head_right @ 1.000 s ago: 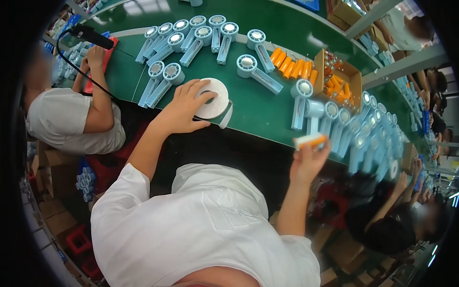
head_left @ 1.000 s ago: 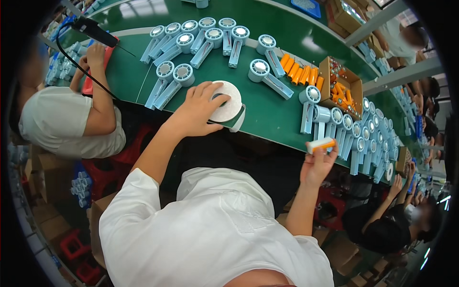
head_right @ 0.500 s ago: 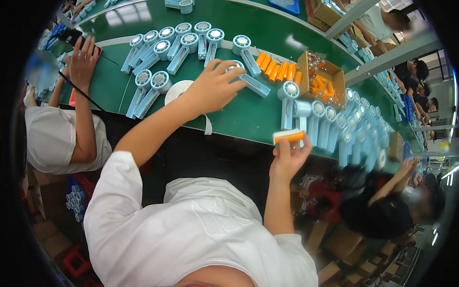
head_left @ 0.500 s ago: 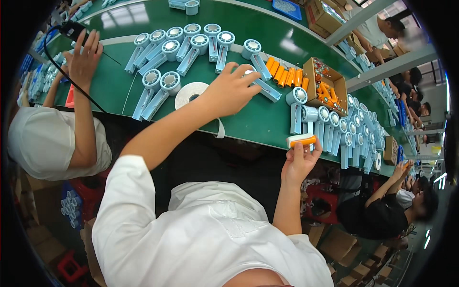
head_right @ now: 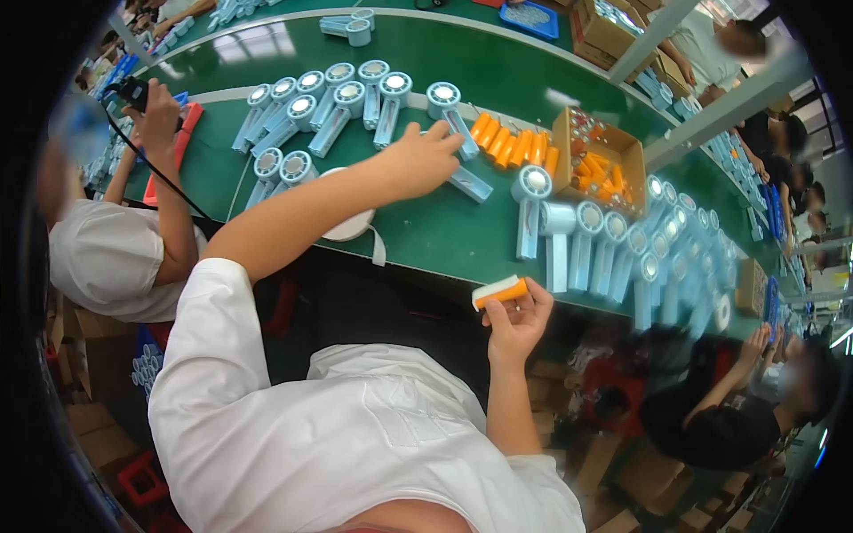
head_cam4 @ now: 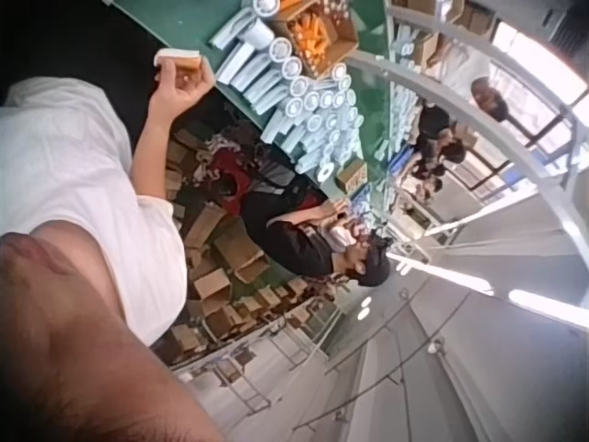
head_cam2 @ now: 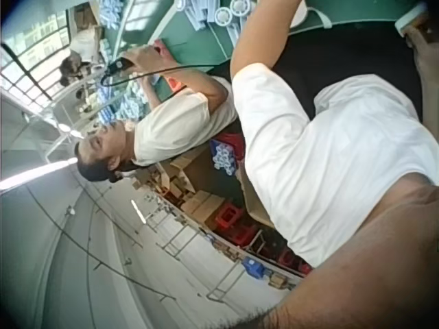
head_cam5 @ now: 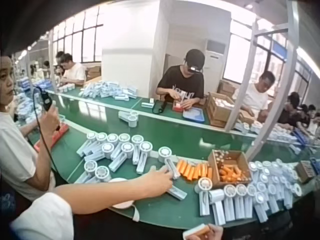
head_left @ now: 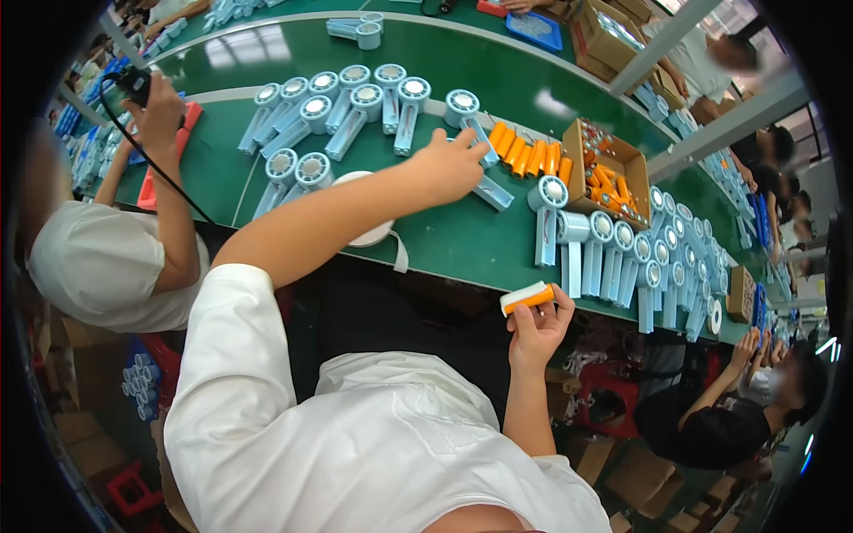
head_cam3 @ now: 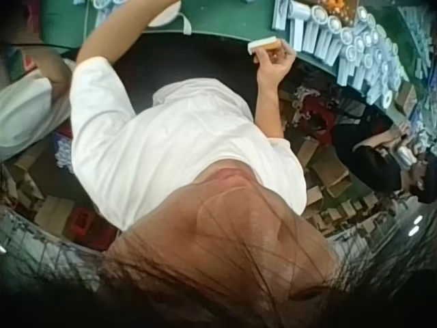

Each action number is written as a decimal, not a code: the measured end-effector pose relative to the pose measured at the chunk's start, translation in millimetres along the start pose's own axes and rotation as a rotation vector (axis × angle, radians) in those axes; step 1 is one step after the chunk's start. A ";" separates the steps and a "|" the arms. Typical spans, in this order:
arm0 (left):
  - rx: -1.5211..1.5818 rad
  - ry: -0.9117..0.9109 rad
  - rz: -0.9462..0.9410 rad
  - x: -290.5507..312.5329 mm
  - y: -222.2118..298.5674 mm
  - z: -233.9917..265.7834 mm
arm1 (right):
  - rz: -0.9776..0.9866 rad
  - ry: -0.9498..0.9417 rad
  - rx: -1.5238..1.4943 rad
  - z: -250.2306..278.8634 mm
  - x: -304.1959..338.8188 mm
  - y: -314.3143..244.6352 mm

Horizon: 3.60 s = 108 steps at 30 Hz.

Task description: Assembling components of small electronic fans on a factory production line.

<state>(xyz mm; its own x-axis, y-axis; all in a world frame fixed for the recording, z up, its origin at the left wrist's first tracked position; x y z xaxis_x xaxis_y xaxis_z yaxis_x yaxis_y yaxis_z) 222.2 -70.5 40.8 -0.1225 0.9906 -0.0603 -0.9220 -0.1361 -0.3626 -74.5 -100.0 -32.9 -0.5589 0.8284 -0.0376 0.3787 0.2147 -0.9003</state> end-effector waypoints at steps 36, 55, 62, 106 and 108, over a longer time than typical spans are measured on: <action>0.517 0.437 -0.237 87.4 36.5 3.1 | 0.458 -0.661 1.297 -107.4 -44.9 -44.0; 0.536 0.427 -0.246 84.0 34.9 -1.7 | 0.212 -0.868 1.333 -131.1 -72.0 -32.3; 0.579 0.431 -0.243 82.1 33.9 -1.5 | 0.288 -0.885 1.294 -134.8 -74.0 -39.2; 0.492 0.458 -0.283 76.1 35.1 0.3 | 0.625 -1.086 1.428 -130.2 -64.3 -30.2; 0.478 0.473 -0.299 71.9 37.2 2.9 | 0.569 -0.877 1.310 -109.1 -56.8 -50.3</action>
<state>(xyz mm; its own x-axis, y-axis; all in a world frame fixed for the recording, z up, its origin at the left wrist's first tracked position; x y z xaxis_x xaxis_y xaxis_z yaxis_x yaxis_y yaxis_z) 178.1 -4.3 25.6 0.2312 0.8592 -0.4564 -0.9640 0.2658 0.0121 18.6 -101.4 61.9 -0.9622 0.0266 -0.2709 0.0874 -0.9123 -0.4001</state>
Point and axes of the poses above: each hand's wrist, its own x-axis away from the middle knuckle, its own z-axis out of the back of the hand, y = z × x, the point moved 6 cm from there along -x, towards the middle knuckle, and after that the axes turned 10 degrees about -x, right-handed, at the moved point
